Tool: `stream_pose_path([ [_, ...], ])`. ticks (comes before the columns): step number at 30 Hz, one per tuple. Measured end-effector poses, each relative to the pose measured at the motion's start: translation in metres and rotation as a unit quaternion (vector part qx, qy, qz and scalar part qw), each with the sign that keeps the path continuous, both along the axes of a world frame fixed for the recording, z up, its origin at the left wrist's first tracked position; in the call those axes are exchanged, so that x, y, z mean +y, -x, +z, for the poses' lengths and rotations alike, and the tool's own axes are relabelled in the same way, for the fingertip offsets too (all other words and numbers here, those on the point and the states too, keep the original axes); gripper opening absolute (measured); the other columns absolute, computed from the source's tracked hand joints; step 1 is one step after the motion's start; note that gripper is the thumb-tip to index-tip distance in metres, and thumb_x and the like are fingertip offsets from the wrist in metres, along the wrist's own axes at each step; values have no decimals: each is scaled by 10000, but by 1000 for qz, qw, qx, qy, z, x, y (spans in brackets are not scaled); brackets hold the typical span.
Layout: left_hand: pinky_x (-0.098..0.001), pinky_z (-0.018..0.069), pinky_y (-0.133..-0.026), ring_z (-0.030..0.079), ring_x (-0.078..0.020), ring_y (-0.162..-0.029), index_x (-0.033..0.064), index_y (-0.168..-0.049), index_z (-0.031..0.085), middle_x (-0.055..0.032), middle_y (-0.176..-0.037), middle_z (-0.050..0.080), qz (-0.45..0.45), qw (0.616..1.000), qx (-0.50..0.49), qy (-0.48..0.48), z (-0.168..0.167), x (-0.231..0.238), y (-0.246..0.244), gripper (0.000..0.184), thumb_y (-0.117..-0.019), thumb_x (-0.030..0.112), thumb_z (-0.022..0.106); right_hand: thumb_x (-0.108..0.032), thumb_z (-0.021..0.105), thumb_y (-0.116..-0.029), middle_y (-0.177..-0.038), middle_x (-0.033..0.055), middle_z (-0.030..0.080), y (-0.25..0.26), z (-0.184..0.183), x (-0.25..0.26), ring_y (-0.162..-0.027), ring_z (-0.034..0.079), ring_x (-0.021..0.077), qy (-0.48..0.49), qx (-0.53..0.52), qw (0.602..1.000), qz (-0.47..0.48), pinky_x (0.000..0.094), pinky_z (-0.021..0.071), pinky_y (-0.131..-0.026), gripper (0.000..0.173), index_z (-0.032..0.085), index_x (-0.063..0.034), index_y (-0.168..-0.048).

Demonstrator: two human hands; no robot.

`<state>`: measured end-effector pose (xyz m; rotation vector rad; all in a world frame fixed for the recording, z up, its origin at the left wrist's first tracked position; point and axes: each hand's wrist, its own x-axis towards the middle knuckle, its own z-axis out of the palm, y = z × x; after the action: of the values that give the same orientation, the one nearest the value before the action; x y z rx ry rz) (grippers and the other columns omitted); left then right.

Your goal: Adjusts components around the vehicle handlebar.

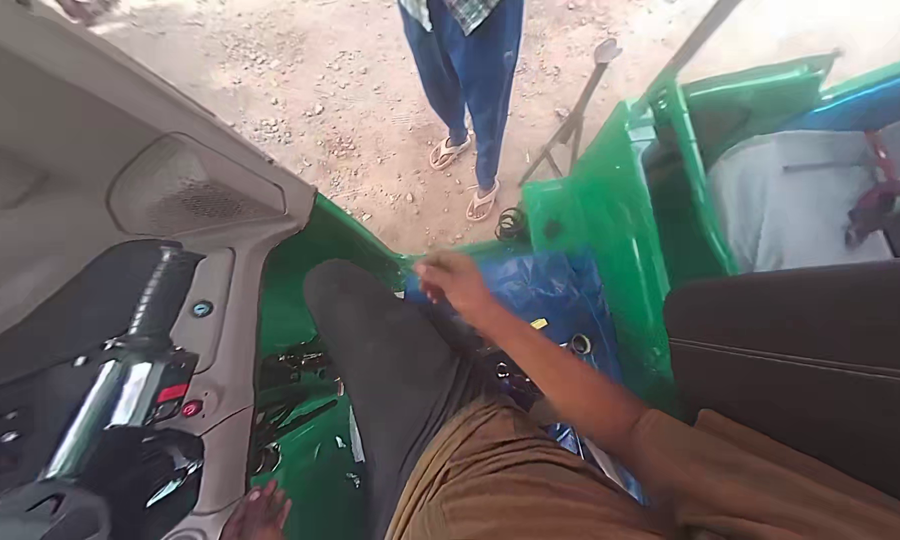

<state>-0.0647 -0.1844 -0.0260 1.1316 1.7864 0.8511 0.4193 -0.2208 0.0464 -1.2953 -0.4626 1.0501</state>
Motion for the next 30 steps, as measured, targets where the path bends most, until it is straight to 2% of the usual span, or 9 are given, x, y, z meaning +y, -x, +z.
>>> stream_pose_path([
  [2,-418,626,-802,724,-208,-896,-36,-1290,615,-173,-1124,709,-51,982,149,-105,22,0,-22,373,-1020,222,625,-283,620,-1039,-861,57,699,-9,2,-8,-634,620,136,6,-47,999,-9,305,556,-581,226,684,-128,-1190],
  [4,-380,631,-812,736,-170,-885,8,-1296,649,-138,-1129,731,-57,946,268,-175,45,20,-39,371,-1009,243,647,-303,639,-1029,-876,0,694,-16,-2,5,-664,641,109,2,-48,999,-9,303,584,-622,216,684,-163,-1187],
  [7,-359,616,-751,711,-136,-775,70,-1327,659,-71,-1031,750,-36,911,343,-224,50,63,-59,406,-988,292,670,-284,651,-1020,-898,-27,703,-26,-5,20,-688,659,101,10,-54,999,0,305,602,-655,193,686,-153,-1157],
  [9,-429,605,-806,720,-196,-818,84,-1346,659,-89,-986,753,-15,899,374,-229,45,79,-68,452,-968,330,696,-250,658,-1018,-887,-4,712,-27,-4,22,-675,662,114,5,-53,999,-4,309,602,-642,183,698,-122,-1143],
  [12,-479,596,-814,731,-217,-857,135,-1333,686,-63,-973,762,9,882,409,-234,42,105,-75,460,-957,399,702,-183,644,-1025,-832,64,720,-18,-5,31,-623,663,149,-14,-50,999,-10,318,603,-593,179,715,-58,-1131],
  [18,-587,544,-868,725,-302,-993,219,-1257,719,-71,-1075,761,45,894,438,-86,49,137,-89,404,-999,501,588,-160,640,-1021,-853,114,727,9,-14,35,-640,673,185,9,-26,997,67,329,595,-583,197,704,-15,-1138],
  [22,-584,549,-867,729,-304,-991,186,-1254,723,-85,-1102,758,34,897,424,-117,46,137,-92,356,-1018,414,586,-156,643,-1020,-838,120,725,9,-15,34,-639,675,187,9,-25,997,67,322,591,-574,205,698,-6,-1149],
  [26,-592,550,-880,726,-319,-1003,193,-1276,708,-98,-1100,757,21,903,408,-129,41,138,-85,369,-1029,429,571,-148,631,-1029,-841,115,730,1,-16,36,-627,675,186,25,-30,998,52,323,594,-577,188,704,-22,-1149],
  [30,-616,544,-871,717,-326,-980,177,-1231,713,-110,-1065,747,33,899,393,-188,39,136,-79,325,-1027,397,586,-226,630,-1037,-876,64,719,-1,-7,34,-647,655,151,24,-47,997,64,319,587,-600,198,696,-84,-1158],
])
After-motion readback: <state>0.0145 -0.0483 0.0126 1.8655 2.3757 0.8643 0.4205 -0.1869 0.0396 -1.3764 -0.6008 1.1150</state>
